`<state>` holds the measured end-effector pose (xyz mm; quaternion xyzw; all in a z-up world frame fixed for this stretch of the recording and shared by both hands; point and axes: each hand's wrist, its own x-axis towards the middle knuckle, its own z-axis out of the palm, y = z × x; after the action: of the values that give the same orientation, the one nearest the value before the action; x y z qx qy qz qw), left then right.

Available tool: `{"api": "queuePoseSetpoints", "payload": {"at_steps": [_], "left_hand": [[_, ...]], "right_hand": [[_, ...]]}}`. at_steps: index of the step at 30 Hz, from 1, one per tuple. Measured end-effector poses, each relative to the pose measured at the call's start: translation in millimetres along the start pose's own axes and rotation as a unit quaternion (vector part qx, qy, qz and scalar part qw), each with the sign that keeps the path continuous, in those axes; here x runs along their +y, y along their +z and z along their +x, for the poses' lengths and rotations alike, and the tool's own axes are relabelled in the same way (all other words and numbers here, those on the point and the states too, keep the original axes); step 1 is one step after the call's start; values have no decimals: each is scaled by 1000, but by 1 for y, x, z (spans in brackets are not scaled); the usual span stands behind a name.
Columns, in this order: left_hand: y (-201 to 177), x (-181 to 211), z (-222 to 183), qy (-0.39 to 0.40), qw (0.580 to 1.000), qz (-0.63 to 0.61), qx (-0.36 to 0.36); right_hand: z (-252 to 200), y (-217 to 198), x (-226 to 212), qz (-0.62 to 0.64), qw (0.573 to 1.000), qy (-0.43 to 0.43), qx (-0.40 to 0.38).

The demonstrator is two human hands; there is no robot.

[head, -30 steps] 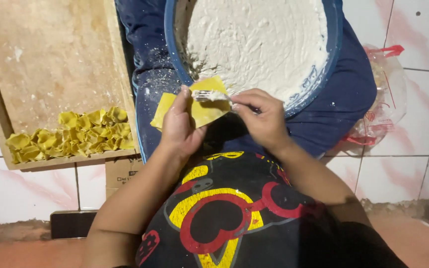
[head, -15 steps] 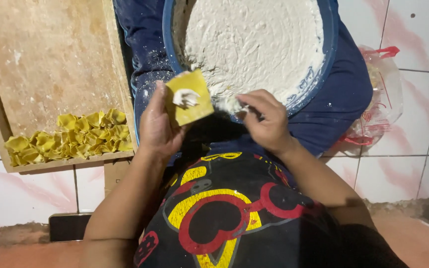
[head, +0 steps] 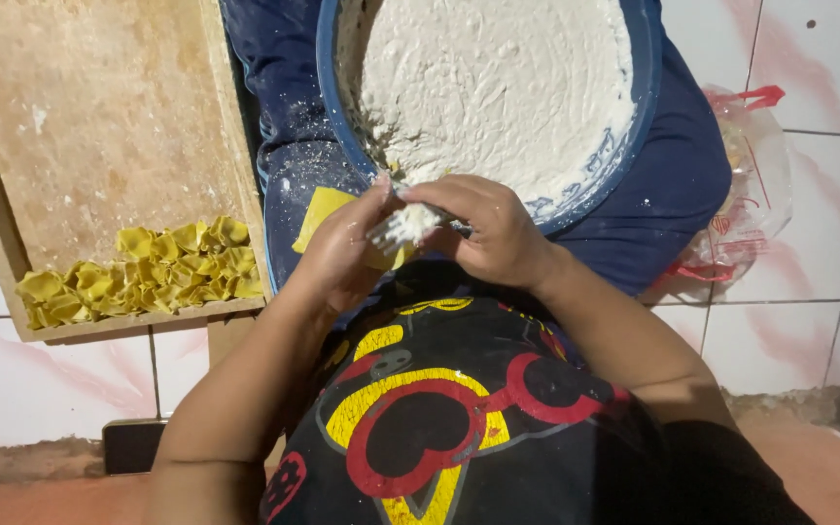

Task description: Assembling dumplings by scooping filling onto yellow dough wrappers and folding them by hand.

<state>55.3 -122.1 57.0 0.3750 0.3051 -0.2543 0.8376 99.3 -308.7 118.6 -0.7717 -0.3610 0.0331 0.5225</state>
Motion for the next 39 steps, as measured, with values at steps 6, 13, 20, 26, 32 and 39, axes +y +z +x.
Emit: {"api": "queuePoseSetpoints", "payload": {"at_steps": [6,13,20,26,32,39], "left_hand": [[-1,6,3,-48,994,-71,-62],[-10,-17,-17,15,992,-74,-100],[-7,-21,-15,107,994,20,-26],[-4,-16,-18,114,993,2,-12],[-1,-13,-24,117,992,-35,-35],[3,-23,-26,201,974,96,39]], "right_hand": [[-14,3,25,22,1000,12,12],[-19,6,26,100,987,103,71],[-17,10,15,66,995,74,31],[-22,5,20,53,993,93,39],[-48,-2,34,201,943,261,44],[-36,7,20,221,925,294,91]]}}
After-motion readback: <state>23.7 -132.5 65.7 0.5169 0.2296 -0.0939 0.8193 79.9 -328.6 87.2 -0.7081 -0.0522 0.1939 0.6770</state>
